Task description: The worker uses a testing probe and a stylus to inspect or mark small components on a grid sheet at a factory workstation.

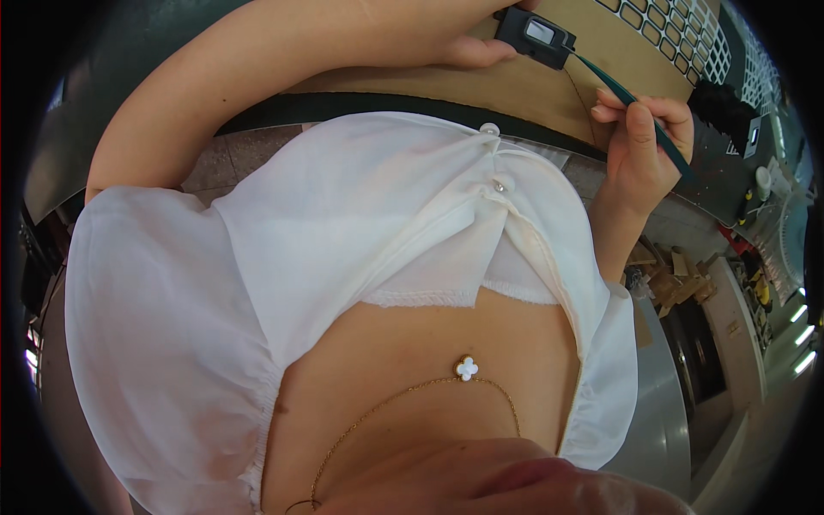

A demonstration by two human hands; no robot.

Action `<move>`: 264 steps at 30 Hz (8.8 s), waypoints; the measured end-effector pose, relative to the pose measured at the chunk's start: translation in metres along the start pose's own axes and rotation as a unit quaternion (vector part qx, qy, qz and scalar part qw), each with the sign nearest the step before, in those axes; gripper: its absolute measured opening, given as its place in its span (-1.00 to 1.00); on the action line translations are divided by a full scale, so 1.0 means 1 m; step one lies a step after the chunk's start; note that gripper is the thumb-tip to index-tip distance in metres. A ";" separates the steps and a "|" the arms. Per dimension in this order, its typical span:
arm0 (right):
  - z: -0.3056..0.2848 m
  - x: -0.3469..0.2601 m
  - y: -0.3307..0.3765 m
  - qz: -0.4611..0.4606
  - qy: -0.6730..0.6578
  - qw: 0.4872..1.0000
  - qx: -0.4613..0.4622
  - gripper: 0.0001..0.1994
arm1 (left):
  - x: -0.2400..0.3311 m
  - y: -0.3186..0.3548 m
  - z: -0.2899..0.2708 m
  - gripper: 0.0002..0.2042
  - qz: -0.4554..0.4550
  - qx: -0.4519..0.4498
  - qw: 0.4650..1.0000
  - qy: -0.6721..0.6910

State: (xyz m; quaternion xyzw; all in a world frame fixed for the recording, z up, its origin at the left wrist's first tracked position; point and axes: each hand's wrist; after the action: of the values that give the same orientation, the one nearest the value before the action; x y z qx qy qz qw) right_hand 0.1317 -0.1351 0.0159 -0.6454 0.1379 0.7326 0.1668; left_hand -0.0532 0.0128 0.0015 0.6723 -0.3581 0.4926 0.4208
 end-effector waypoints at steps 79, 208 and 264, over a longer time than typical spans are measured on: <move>-0.040 -0.019 -0.019 -0.312 0.446 0.839 -0.006 -0.82 | 0.030 0.006 -0.006 -0.57 0.324 0.003 0.794 -0.515; 0.136 -0.157 -0.138 -0.314 0.334 0.877 -0.144 -0.55 | 0.117 -0.028 -0.097 -0.69 0.343 0.179 0.770 0.507; 0.083 -0.071 -0.273 -0.186 0.700 0.657 -0.207 -0.59 | -0.010 -0.186 -0.185 -0.64 0.038 0.131 0.844 0.518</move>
State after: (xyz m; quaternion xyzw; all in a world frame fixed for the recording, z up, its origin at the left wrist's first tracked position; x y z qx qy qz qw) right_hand 0.1803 0.1419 0.1010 -0.9975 -0.0639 0.0271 0.0158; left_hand 0.0439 0.2552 -0.0182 0.3539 -0.0455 0.8270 0.4344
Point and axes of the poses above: each hand's wrist, its own y-axis away from the middle knuckle, its own z-axis out of the palm, x = y × z, and after that the axes turned 7 degrees about x, right-handed
